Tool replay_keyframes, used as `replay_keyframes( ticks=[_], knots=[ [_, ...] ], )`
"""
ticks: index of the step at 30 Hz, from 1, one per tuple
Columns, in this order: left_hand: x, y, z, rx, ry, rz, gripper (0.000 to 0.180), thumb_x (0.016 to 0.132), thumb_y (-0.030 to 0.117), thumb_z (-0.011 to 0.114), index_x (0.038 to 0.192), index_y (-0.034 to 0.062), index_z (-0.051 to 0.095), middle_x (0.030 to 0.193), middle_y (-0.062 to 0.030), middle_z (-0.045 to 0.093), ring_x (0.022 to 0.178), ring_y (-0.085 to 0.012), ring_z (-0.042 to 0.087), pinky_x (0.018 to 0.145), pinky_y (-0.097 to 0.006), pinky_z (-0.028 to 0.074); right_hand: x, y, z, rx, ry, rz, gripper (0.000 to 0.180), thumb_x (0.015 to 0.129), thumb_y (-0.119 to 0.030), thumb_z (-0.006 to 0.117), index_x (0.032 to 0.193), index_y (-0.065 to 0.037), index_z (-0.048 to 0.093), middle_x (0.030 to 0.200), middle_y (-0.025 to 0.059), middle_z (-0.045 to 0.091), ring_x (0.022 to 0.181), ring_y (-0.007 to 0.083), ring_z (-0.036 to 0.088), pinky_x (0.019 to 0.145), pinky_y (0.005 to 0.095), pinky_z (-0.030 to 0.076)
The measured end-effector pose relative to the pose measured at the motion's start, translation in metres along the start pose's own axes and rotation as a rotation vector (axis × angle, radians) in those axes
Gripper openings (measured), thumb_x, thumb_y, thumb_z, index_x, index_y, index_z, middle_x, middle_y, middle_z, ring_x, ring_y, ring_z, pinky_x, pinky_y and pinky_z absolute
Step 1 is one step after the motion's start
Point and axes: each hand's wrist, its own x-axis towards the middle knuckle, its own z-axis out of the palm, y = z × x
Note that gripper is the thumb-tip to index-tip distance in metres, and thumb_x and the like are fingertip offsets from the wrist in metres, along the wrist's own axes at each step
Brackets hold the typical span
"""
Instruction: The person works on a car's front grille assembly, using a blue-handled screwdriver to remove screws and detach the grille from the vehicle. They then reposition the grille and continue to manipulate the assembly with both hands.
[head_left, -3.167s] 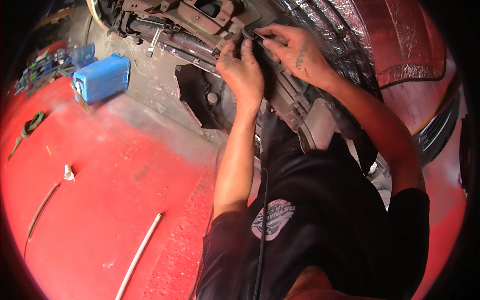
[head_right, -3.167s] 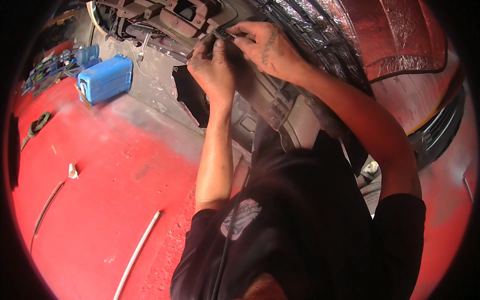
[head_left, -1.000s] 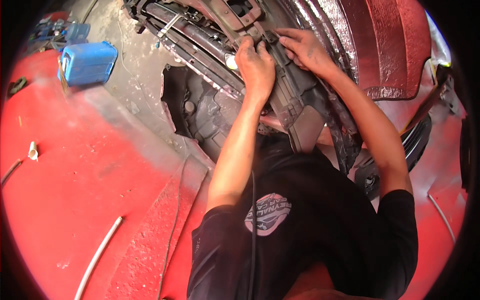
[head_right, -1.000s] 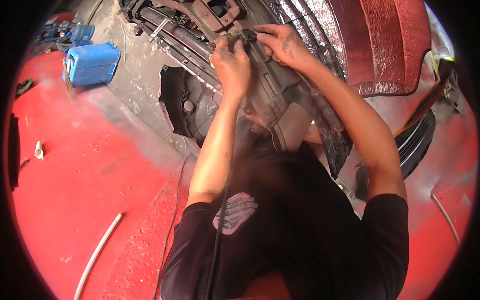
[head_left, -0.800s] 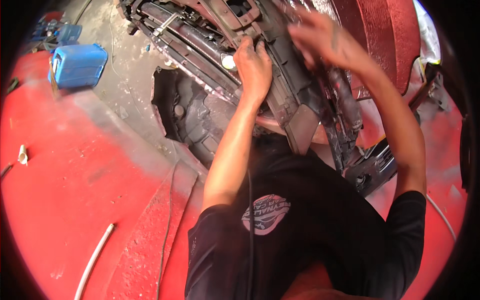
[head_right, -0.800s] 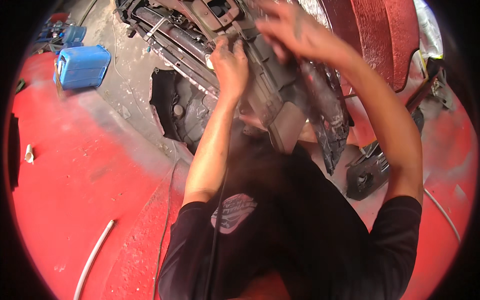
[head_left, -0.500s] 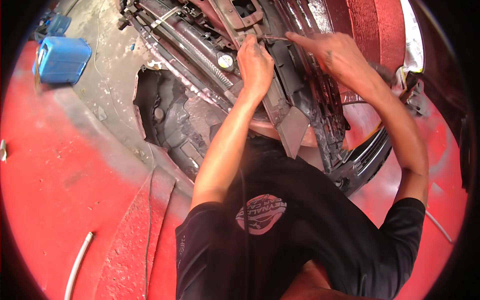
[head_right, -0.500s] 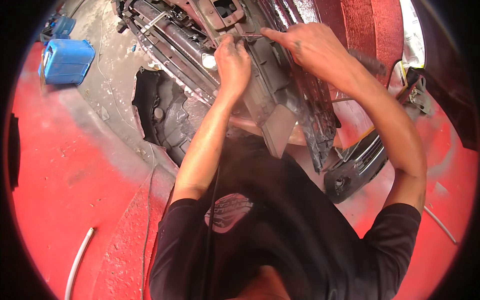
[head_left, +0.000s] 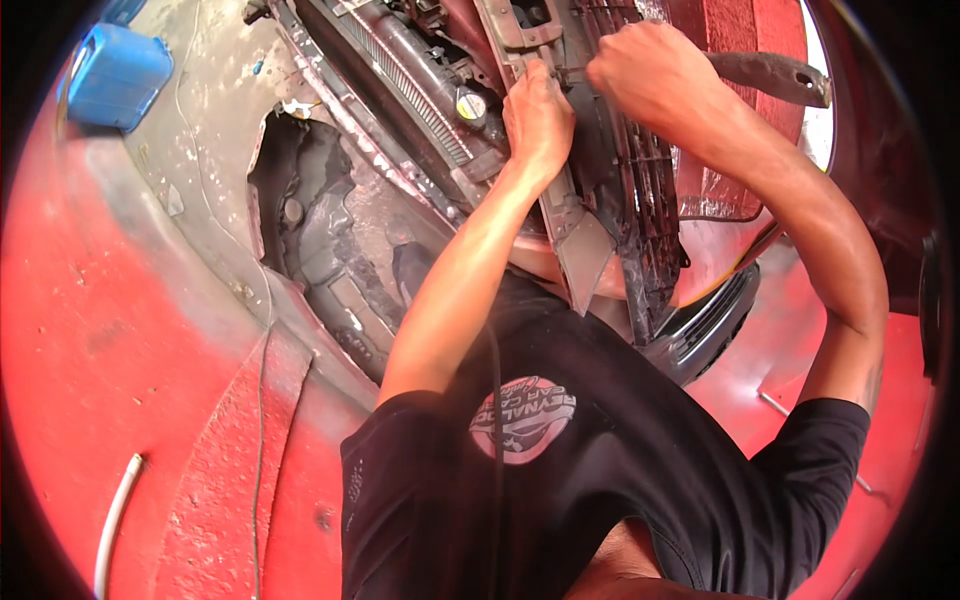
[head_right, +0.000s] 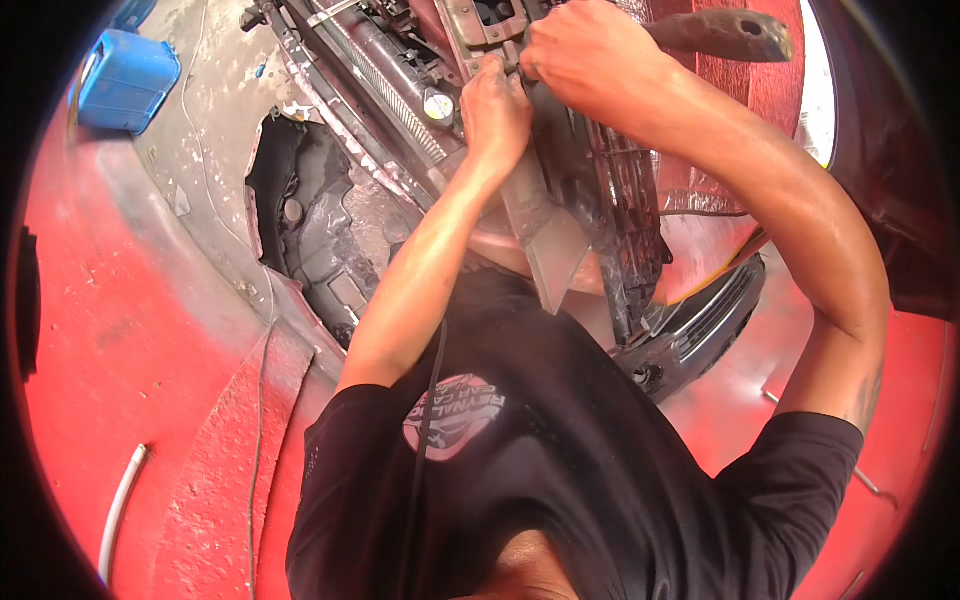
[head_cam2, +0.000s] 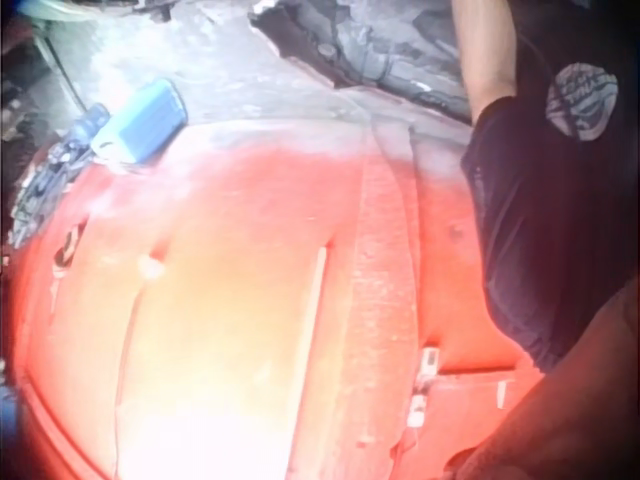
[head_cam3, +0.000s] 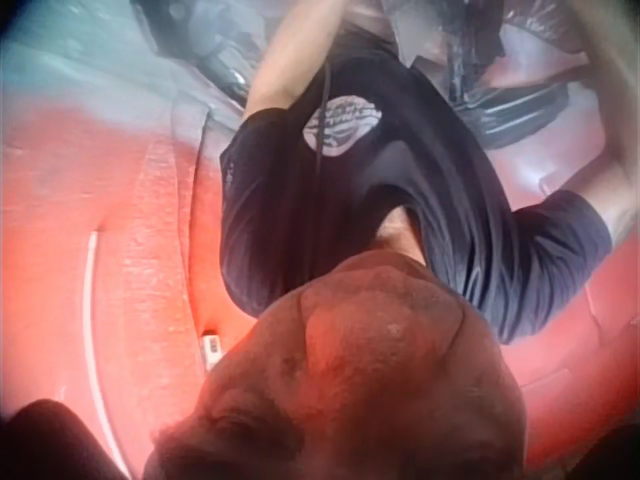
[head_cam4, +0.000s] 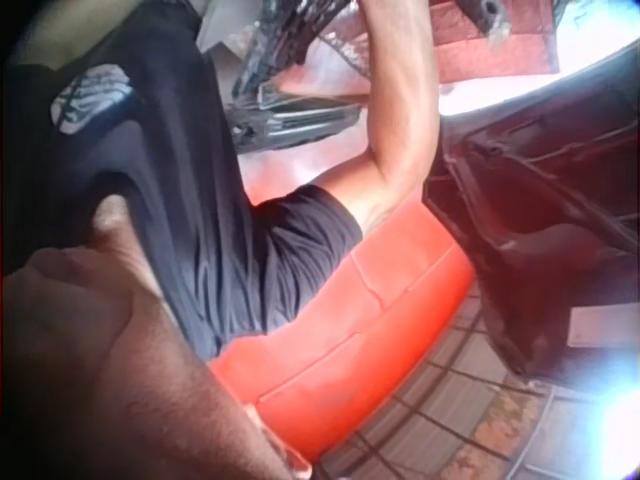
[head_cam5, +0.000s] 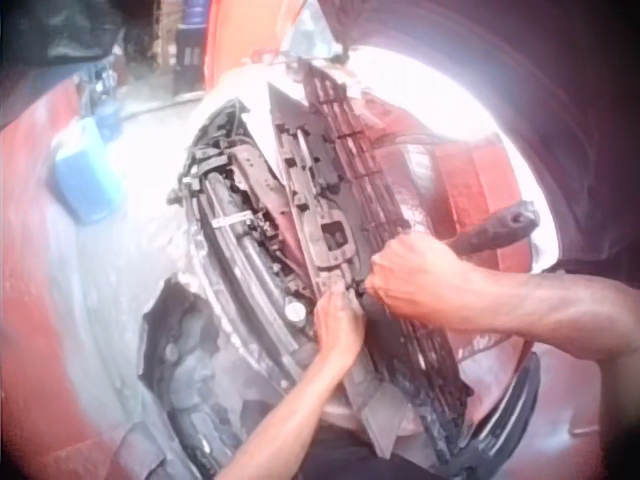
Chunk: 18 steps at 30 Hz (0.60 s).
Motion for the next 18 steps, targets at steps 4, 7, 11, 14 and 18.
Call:
replay_keyframes(
  ticks=[4,7,11,14,18],
  knots=[
    [-0.001,-0.013,0.007,-0.076,0.005,0.123,0.004,0.088,0.001,0.056,0.09,-0.0021,0.057,0.088,-0.0275,0.066,0.084,-0.0513,0.065,0.072,-0.056,0.052,0.026,-0.024,0.009,-0.069,0.002,-0.041,0.014,0.082,-0.016,0.067,0.072,-0.012,0.076,0.074,0.0091,0.072,0.079,0.0271,0.075,0.071,0.0395,0.059],
    [-0.003,-0.012,0.005,-0.093,-0.023,0.124,0.004,0.087,0.001,0.058,0.085,-0.0026,0.059,0.086,-0.0265,0.067,0.084,-0.0506,0.066,0.071,-0.055,0.053,0.026,-0.026,0.015,-0.067,0.127,-0.128,0.015,0.083,-0.016,0.067,0.071,-0.012,0.076,0.074,0.0097,0.072,0.078,0.0272,0.075,0.071,0.04,0.059],
    [0.0,-0.011,0.003,-0.052,0.051,0.106,0.003,0.081,-0.003,0.061,0.082,-0.0029,0.058,0.079,-0.0263,0.065,0.079,-0.0491,0.066,0.068,-0.053,0.053,0.019,-0.005,0.002,-0.006,-0.034,-0.106,0.017,0.085,-0.019,0.065,0.074,-0.01,0.075,0.077,0.0086,0.073,0.079,0.027,0.074,0.068,0.041,0.057],
    [0.001,-0.006,0.001,-0.045,0.051,0.073,0.008,0.081,0.0,0.064,0.08,-0.0026,0.057,0.082,-0.0257,0.066,0.081,-0.047,0.066,0.071,-0.052,0.051,0.007,0.007,0.014,0.04,0.003,-0.033,0.017,0.084,-0.014,0.064,0.073,-0.006,0.074,0.072,0.0134,0.071,0.076,0.031,0.074,0.068,0.0432,0.06],
    [-0.002,-0.005,0.003,-0.035,0.101,0.112,0.01,0.083,0.002,0.064,0.082,-0.0021,0.055,0.082,-0.0263,0.064,0.08,-0.0481,0.064,0.071,-0.052,0.05,-0.007,0.016,0.034,0.153,0.08,0.037,0.016,0.084,-0.014,0.063,0.075,-0.005,0.072,0.072,0.015,0.07,0.075,0.0323,0.074,0.066,0.044,0.06]
  ],
)
